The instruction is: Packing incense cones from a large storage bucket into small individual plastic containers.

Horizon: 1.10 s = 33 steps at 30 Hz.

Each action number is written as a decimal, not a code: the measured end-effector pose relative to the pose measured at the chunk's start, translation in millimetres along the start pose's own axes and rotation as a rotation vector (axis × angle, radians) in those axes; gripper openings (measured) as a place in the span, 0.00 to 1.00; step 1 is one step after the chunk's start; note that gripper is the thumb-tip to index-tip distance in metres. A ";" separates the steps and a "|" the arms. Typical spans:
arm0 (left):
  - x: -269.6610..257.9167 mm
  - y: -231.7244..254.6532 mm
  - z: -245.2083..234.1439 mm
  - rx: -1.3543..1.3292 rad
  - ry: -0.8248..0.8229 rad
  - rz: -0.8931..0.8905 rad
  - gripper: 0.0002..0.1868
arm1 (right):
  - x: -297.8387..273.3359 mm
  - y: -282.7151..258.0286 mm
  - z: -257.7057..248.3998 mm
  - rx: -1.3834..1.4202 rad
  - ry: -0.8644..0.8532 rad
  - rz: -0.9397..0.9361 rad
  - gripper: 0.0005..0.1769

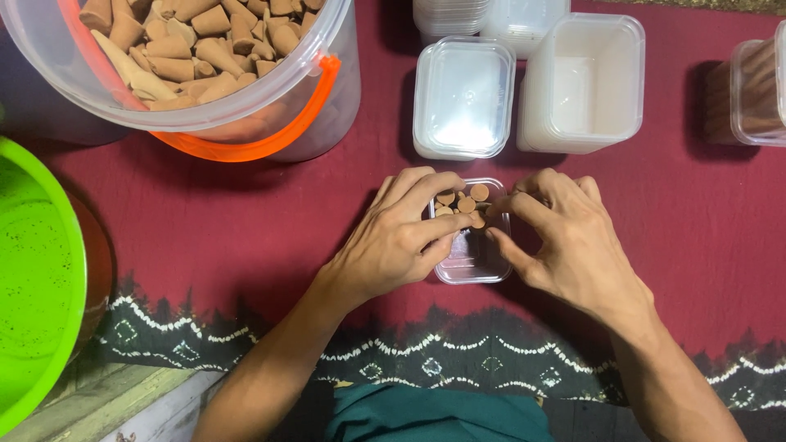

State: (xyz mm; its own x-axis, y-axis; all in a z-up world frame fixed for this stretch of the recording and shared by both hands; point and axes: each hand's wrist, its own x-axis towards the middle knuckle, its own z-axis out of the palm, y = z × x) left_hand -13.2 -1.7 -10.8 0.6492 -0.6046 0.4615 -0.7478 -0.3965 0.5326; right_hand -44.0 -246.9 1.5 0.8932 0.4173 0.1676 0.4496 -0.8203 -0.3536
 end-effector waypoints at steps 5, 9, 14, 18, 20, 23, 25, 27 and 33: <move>-0.5 -1.0 1.0 0.003 0.002 0.004 0.14 | 0.2 1.9 1.7 0.006 0.003 -0.013 0.15; 0.4 -1.0 0.2 -0.024 0.015 0.009 0.13 | 0.4 1.0 2.8 0.017 -0.008 -0.009 0.14; 1.7 -0.2 -1.1 -0.028 0.009 0.013 0.11 | 0.3 -0.2 2.8 0.028 -0.001 -0.004 0.13; 4.7 2.1 -3.2 -0.060 0.044 0.032 0.10 | 0.0 -0.3 0.8 0.053 0.016 -0.005 0.13; 5.3 5.4 -5.2 -0.064 0.060 0.033 0.10 | 0.1 -4.0 -3.8 0.109 0.044 0.015 0.12; 9.8 6.8 -6.9 -0.052 0.141 0.053 0.10 | 2.4 -3.6 -4.4 0.177 0.125 0.051 0.09; 9.0 2.0 -3.4 -0.033 0.204 0.072 0.11 | 3.1 0.4 0.2 0.193 0.181 0.063 0.08; 2.9 -7.8 4.9 -0.108 0.281 0.022 0.10 | 2.4 6.8 8.5 0.210 0.299 0.096 0.05; 15.5 19.3 -24.3 -0.104 0.403 0.111 0.09 | -7.3 10.1 11.2 0.189 0.269 0.126 0.08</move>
State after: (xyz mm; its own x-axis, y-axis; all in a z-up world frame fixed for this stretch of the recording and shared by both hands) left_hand -14.2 -1.9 24.0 0.5833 -0.3131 0.7495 -0.8117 -0.2602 0.5230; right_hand -46.1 -253.9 -13.6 0.9235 0.1791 0.3393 0.3484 -0.7616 -0.5464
